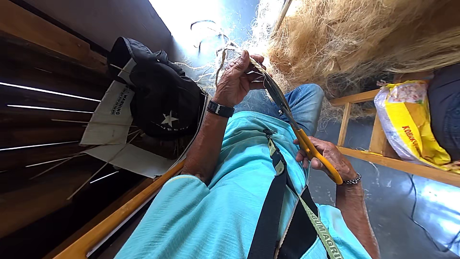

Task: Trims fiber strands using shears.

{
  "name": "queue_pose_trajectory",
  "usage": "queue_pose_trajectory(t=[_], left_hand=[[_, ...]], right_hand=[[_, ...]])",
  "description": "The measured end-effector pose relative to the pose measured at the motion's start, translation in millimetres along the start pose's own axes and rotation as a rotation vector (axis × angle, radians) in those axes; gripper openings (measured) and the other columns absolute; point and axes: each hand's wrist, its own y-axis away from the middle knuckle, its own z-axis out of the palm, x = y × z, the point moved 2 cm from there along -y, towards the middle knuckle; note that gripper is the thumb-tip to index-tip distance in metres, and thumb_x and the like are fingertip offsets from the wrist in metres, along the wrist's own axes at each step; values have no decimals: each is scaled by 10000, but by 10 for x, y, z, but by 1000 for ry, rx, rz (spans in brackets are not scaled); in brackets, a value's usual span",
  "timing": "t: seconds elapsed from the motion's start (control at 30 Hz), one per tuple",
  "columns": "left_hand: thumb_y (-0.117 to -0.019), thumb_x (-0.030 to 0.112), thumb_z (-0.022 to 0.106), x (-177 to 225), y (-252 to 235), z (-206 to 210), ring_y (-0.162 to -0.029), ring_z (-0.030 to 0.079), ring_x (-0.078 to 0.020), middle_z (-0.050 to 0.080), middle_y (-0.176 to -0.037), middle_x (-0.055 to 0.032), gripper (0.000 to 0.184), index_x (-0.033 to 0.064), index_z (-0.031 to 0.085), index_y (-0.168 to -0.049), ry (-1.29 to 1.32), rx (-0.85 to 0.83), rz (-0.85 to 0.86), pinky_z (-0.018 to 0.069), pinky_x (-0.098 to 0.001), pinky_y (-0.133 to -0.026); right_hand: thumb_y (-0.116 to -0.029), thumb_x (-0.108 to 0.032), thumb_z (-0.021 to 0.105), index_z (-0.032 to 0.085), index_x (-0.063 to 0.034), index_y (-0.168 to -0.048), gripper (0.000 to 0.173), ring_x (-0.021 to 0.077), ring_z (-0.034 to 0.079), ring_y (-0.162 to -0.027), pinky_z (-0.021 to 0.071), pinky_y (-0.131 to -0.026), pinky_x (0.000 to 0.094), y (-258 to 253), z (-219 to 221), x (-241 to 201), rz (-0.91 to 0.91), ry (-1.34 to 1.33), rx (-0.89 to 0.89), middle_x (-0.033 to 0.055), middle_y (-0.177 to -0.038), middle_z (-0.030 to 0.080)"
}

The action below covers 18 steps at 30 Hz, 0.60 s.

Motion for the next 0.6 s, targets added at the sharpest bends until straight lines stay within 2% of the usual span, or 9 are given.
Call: queue_pose_trajectory(t=[0.33, 0.6], left_hand=[[-1114, 316, 367, 11, 18, -11, -869, 737, -244, 730, -952, -113, 405, 56, 673, -1063, 4, -8, 7, 633, -463, -785], [-1099, 314, 421, 4, 19, -31, -861, 741, -268, 729, -968, -128, 357, 54, 665, -1079, -1, -6, 6, 640, -473, -759]], right_hand=[[-797, -738, 705, 618, -20, -1264, 861, 94, 656, -614, 554, -525, 238, 6, 22, 9, 11, -61, 3, -10, -820, 718], [-788, -594, 813, 661, -89, -1151, 640, 71, 616, -494, 525, -416, 231, 17, 105, 38, 84, -143, 45, -52, -695, 676]])
